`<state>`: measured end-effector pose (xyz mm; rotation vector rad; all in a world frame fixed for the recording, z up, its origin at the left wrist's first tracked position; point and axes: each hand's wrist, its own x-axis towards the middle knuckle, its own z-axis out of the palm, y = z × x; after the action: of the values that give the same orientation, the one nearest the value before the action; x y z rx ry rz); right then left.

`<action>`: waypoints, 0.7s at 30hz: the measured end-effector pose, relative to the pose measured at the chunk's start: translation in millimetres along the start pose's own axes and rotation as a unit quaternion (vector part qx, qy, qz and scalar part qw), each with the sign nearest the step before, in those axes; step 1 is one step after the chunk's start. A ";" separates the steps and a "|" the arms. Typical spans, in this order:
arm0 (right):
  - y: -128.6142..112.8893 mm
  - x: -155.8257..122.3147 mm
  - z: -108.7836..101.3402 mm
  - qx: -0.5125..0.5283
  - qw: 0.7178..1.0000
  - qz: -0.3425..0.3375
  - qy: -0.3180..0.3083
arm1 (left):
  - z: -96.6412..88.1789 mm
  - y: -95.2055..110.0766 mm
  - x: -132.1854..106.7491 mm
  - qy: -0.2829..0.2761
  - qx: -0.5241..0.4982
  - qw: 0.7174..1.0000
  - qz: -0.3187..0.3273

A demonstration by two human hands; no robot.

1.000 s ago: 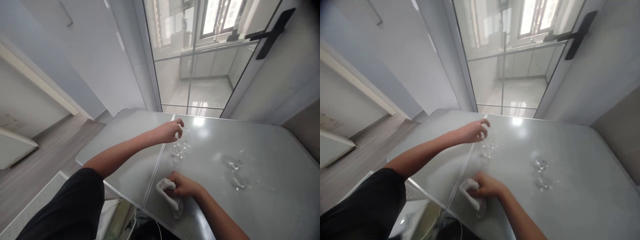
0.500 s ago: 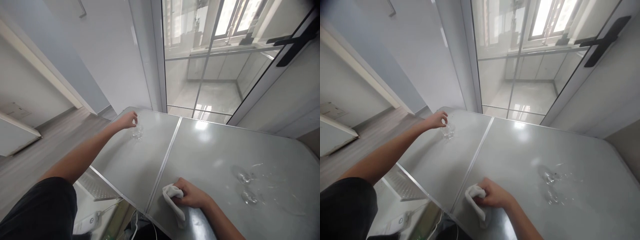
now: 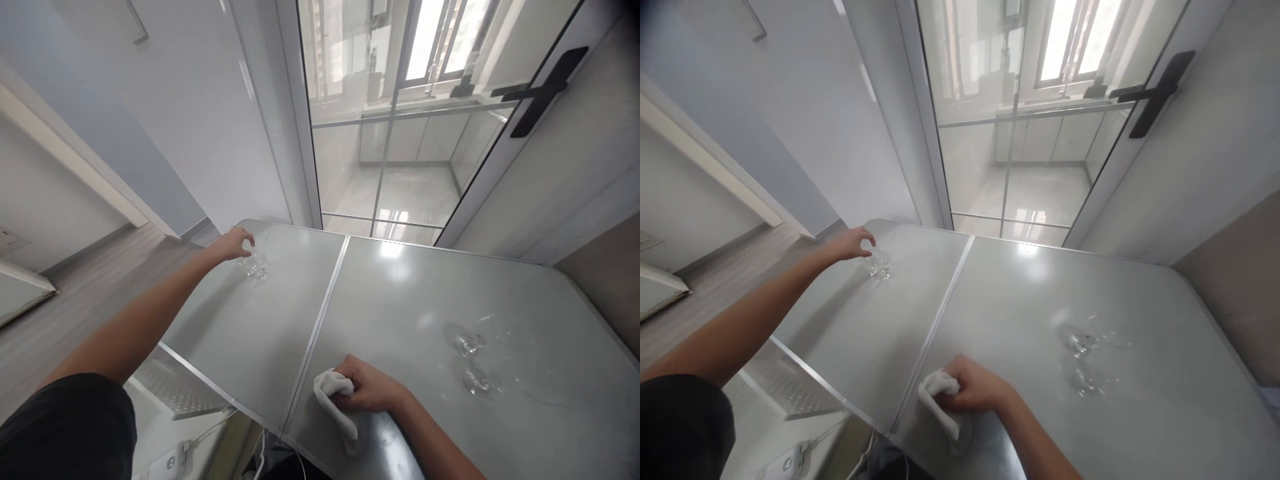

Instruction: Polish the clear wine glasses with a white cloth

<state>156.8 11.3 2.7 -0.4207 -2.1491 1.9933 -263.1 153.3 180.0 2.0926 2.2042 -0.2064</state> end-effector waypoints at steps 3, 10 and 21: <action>0.1 -0.2 -0.4 -0.008 1.000 0.003 -0.003 | -6.8 5.3 -6.4 -0.013 0.018 1.000 -0.015; 11.2 2.8 -2.8 -0.033 0.999 -0.026 0.006 | -31.2 45.8 -38.1 0.103 0.049 0.992 -0.048; 20.8 12.0 -16.1 -0.017 1.000 -0.022 -0.006 | 11.6 299.0 -73.1 0.101 -0.214 0.892 0.385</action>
<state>152.4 31.6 -17.3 -0.3642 -2.1813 1.9438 39.0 94.1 170.6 2.5599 1.1528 0.5231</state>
